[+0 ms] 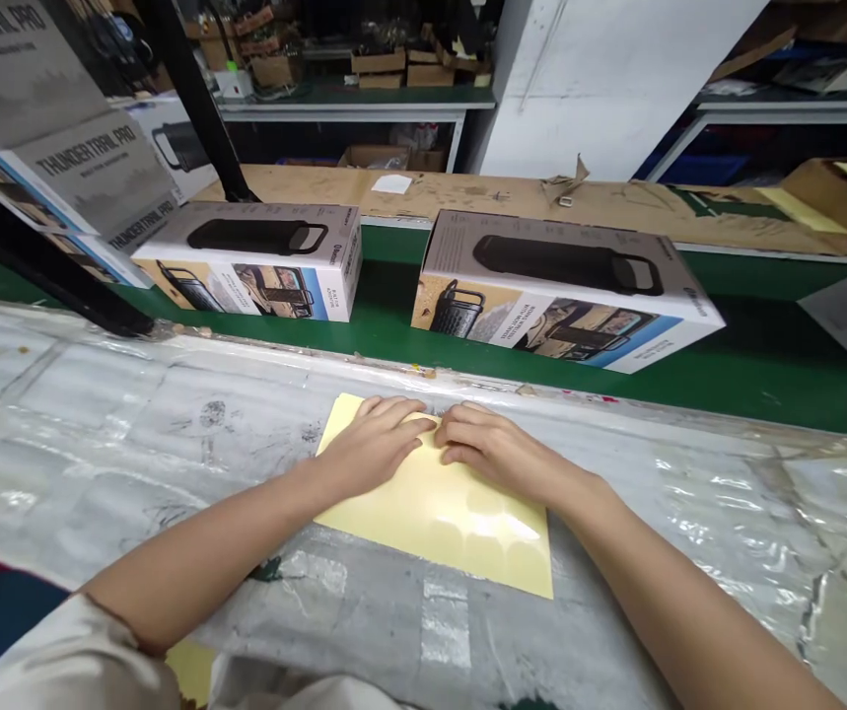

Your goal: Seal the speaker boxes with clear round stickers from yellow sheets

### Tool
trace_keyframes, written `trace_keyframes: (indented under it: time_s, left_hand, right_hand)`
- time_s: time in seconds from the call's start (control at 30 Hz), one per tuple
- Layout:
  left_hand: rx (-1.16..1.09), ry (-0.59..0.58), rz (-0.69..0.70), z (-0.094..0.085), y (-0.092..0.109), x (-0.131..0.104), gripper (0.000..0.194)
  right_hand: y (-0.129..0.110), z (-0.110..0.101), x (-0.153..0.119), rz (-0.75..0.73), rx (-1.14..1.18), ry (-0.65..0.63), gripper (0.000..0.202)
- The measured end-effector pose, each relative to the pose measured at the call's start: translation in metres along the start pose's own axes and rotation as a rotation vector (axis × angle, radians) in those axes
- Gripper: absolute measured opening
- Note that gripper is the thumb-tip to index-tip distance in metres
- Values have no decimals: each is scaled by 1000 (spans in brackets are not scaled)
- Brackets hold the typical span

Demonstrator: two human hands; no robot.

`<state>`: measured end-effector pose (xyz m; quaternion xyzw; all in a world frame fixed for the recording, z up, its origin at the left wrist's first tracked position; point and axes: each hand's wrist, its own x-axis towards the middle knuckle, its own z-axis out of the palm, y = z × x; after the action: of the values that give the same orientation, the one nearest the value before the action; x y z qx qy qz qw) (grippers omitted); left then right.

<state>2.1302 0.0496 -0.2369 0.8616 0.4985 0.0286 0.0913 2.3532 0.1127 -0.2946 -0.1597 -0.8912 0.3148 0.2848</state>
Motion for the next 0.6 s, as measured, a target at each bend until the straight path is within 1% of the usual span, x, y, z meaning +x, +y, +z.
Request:
trace_keyframes:
  time_s: [0.1, 0.2, 0.3, 0.4, 0.5, 0.57, 0.6]
  left_hand:
    - [5, -3, -9, 0, 0, 0, 35]
    - [35, -15, 4, 2, -2, 0, 36]
    - [109, -32, 15, 3, -3, 1, 48]
    - [164, -37, 33, 6, -3, -2, 61]
    - [158, -28, 64, 5, -3, -5, 64]
    - [73, -39, 65, -5, -7, 0, 56]
    - [-11, -34, 51, -13, -11, 7, 47]
  right_hand:
    - [3, 1, -5, -7, 23, 29, 25]
    - [6, 3, -8, -11, 66, 30, 26]
    - [6, -2, -8, 47, 194, 24, 18]
    - [4, -19, -9, 140, 359, 21, 17]
    - [1, -46, -13, 222, 492, 79, 26]
    - [1, -65, -15, 250, 608, 175, 27]
    - [1, -74, -14, 261, 666, 232, 26]
